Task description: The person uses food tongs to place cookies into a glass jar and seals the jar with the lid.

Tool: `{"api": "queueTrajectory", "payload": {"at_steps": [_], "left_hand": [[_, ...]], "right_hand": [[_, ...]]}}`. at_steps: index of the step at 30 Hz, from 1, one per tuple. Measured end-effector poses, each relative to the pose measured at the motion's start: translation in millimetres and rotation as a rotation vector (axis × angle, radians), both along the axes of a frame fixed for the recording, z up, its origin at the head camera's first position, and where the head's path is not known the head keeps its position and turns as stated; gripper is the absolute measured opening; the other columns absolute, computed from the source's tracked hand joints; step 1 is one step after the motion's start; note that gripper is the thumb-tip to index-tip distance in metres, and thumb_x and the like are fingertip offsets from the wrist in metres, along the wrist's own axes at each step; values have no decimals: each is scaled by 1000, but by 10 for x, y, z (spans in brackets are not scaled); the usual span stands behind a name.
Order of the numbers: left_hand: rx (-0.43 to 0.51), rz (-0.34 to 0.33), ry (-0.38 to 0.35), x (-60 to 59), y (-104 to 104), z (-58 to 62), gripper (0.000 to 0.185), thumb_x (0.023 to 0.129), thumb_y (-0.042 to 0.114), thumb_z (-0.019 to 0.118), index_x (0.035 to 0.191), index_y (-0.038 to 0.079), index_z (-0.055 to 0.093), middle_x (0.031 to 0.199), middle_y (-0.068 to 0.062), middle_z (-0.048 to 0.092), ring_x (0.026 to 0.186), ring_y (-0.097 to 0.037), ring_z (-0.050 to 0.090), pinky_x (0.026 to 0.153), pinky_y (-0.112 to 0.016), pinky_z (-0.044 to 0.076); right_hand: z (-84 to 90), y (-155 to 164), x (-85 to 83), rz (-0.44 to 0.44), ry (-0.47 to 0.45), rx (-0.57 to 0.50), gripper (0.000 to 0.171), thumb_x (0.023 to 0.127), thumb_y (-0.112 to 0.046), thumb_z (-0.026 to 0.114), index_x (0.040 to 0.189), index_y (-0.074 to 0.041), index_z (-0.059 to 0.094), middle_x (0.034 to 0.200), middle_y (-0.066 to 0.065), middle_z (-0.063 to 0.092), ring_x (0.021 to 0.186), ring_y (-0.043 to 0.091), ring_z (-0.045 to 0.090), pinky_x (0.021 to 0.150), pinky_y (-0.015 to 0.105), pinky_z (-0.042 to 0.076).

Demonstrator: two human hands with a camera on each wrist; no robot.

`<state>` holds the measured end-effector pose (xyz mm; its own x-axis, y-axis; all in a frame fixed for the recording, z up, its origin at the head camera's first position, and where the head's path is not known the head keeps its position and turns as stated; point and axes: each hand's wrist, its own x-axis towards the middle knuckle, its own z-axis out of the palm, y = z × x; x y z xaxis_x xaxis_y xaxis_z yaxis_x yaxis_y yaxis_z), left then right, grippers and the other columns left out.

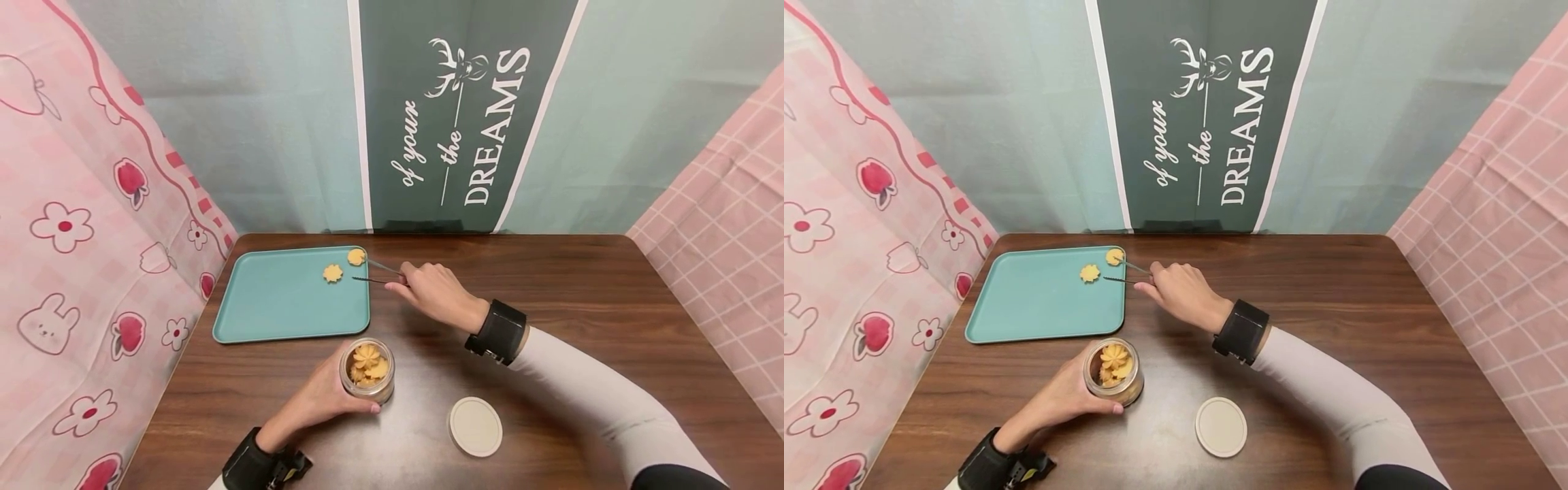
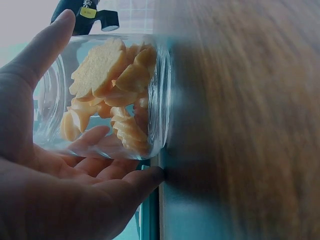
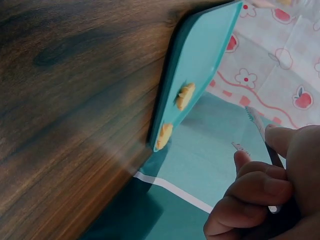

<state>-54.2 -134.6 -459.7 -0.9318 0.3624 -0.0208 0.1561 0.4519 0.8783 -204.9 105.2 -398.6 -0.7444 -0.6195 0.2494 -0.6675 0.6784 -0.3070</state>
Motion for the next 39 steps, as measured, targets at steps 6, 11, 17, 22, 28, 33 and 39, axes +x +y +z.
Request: {"api": "queueTrajectory", "payload": {"at_steps": [6, 11, 17, 22, 28, 33, 39], "left_hand": [[-2, 6, -10, 2, 0, 8, 106, 67, 34, 102, 154, 10, 46, 141, -1, 62, 126, -20, 60, 110, -48, 48], [-6, 12, -9, 0, 9, 16, 107, 66, 33, 102, 154, 11, 46, 140, 0, 62, 125, -18, 60, 109, -47, 48], [-1, 3, 7, -2, 16, 3, 107, 66, 34, 102, 154, 9, 46, 140, -1, 63, 125, -18, 60, 110, -47, 49], [-12, -5, 24, 3, 7, -12, 106, 67, 36, 102, 153, 8, 46, 139, -3, 63, 125, -20, 61, 108, -48, 49], [-8, 4, 15, -1, -2, -14, 106, 67, 35, 102, 153, 8, 46, 139, -3, 63, 125, -20, 60, 109, -48, 49], [-17, 12, 12, 1, -1, -5, 106, 66, 35, 102, 152, 8, 47, 138, -3, 64, 124, -19, 61, 108, -49, 50], [-23, 13, 25, -7, 5, -10, 105, 66, 35, 102, 151, 8, 48, 136, -3, 64, 123, -20, 62, 107, -48, 50]], "right_hand": [[-60, -58, -47, 13, -1, -1, 34, 107, -41, 64, 89, -12, 62, 66, -7, 57, 55, 10, 56, 51, 37, 52], [-97, -108, -82, 8, -22, 7, 35, 107, -42, 63, 89, -12, 61, 66, -6, 57, 55, 10, 56, 53, 37, 53], [-165, -174, -122, 2, -47, 22, 35, 108, -41, 62, 88, -12, 60, 64, -6, 55, 54, 11, 55, 52, 36, 51], [-219, -249, -158, 13, -53, 27, 36, 108, -41, 62, 87, -12, 59, 63, -5, 53, 53, 11, 55, 49, 34, 49], [-267, -346, -221, 24, -44, 33, 37, 108, -42, 61, 86, -12, 58, 63, -4, 52, 53, 12, 55, 50, 35, 50], [-314, -415, -266, 35, -53, 39, 38, 108, -40, 62, 84, -11, 57, 63, -3, 50, 53, 13, 54, 50, 36, 50], [-370, -483, -309, 42, -76, 59, 38, 108, -41, 61, 87, -11, 58, 66, -3, 50, 55, 13, 55, 52, 36, 51]]}}
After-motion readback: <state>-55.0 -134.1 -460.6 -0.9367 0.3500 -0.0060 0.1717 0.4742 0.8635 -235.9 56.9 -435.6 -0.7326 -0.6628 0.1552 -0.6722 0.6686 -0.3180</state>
